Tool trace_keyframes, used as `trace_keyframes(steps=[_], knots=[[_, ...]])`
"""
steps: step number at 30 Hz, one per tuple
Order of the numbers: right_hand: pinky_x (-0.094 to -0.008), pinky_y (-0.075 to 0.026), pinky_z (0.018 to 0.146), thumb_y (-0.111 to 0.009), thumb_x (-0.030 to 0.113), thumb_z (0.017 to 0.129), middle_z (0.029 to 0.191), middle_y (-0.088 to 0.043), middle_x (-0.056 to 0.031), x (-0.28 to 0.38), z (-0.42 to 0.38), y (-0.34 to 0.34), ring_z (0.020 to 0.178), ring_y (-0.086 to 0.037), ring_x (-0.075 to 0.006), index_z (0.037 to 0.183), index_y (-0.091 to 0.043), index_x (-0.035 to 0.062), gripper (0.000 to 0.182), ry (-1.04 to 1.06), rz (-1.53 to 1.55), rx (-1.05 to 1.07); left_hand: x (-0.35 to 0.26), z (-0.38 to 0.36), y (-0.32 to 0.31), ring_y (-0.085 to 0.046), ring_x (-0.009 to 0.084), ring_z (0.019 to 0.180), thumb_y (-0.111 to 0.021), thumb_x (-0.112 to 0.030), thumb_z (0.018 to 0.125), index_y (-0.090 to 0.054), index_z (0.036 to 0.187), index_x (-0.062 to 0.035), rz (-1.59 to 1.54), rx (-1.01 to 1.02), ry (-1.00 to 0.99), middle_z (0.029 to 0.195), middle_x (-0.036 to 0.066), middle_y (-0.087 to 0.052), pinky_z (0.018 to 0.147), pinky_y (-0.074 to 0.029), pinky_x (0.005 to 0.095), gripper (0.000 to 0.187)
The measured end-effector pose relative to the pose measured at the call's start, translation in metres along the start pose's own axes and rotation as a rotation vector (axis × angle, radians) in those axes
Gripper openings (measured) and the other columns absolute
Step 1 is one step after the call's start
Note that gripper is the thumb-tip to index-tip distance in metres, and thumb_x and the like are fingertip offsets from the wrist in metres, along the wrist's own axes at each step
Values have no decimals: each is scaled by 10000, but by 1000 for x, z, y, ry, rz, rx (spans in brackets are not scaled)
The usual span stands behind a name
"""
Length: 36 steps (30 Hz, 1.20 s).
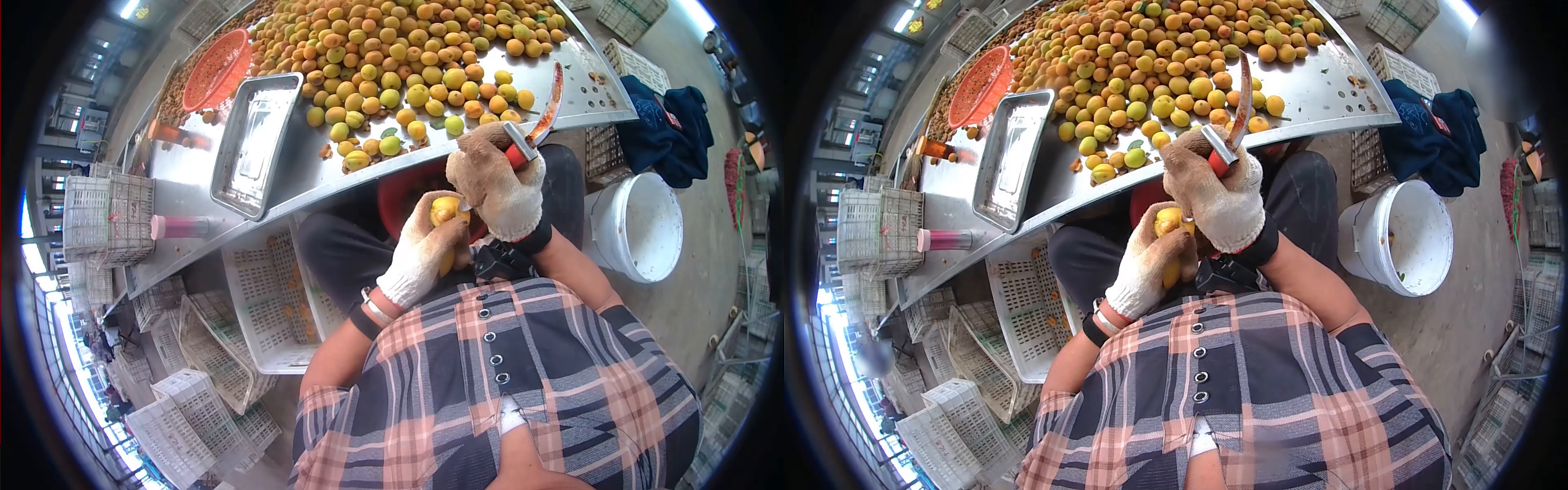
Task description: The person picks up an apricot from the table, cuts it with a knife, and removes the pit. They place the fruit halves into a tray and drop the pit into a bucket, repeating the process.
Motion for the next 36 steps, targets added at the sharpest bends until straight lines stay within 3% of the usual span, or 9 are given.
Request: trace_keyframes(steps=[9,11,15,21,23,25,30,35,36], knots=[[-212,-477,587,-680,67,939,811,-648,-21,12,-2,-9,697,-594,-64,1032,-666,9,111,123,-243,87,3,0,-2,-584,162,549,-656,-107,931,-467,1240,-4,7,-24,25,786,82,-607,506,-478,268,377],[-212,-465,587,-682,65,931,783,-640,-20,0,1,-8,690,-585,-63,1004,-665,5,96,-174,99,56,3,-2,-3,-588,158,562,-664,-105,926,-465,1246,-4,-33,4,64,794,81,-608,508,-480,268,389],[-207,-457,608,-688,92,935,769,-633,-13,-4,-1,-11,693,-578,-60,970,-663,11,91,-169,-20,146,9,-1,-3,-602,151,609,-685,-101,913,-463,1265,-16,-64,73,145,814,76,-606,512,-484,267,424],[-239,-489,638,-697,113,922,799,-639,-12,9,-1,-18,730,-608,-78,971,-672,32,98,190,-472,279,7,-2,-4,-583,149,603,-679,-109,923,-465,1266,-36,-91,7,131,802,64,-590,511,-480,269,411],[-230,-461,570,-688,121,934,739,-619,-16,-12,4,-8,650,-594,-84,958,-663,45,84,-143,49,127,9,-3,-2,-580,146,594,-674,-108,927,-467,1252,-38,-96,41,143,795,63,-587,504,-477,271,392],[-229,-374,463,-669,119,956,635,-544,14,-18,8,-4,511,-499,-64,930,-645,60,69,-186,276,21,12,-3,-2,-576,143,585,-669,-106,931,-468,1238,-40,-103,75,153,787,61,-584,498,-474,273,373],[-233,-379,461,-647,119,970,626,-544,12,-9,-2,-13,507,-506,-70,934,-643,48,79,9,-119,27,9,-1,-2,-557,146,546,-648,-83,938,-461,1209,-34,-4,-15,105,738,58,-562,468,-454,276,333],[-251,-373,444,-658,162,978,606,-539,-8,-21,9,-2,476,-502,-89,946,-631,42,127,-167,336,-54,10,-2,-1,-562,148,520,-661,-92,934,-460,1209,-33,-32,-15,68,743,69,-579,456,-453,265,346],[-246,-392,469,-669,145,969,629,-552,-6,-19,7,-3,510,-514,-80,954,-633,37,115,-163,250,-34,11,-3,-2,-569,150,516,-669,-98,931,-459,1214,-33,-46,12,65,749,74,-587,452,-455,263,358]])
Point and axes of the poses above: each hand's wrist, its own z-axis towards the middle knuckle, its own y-axis out of the back of the hand, x = y × z, the point moved 6 cm from there along z, towards the middle knuckle
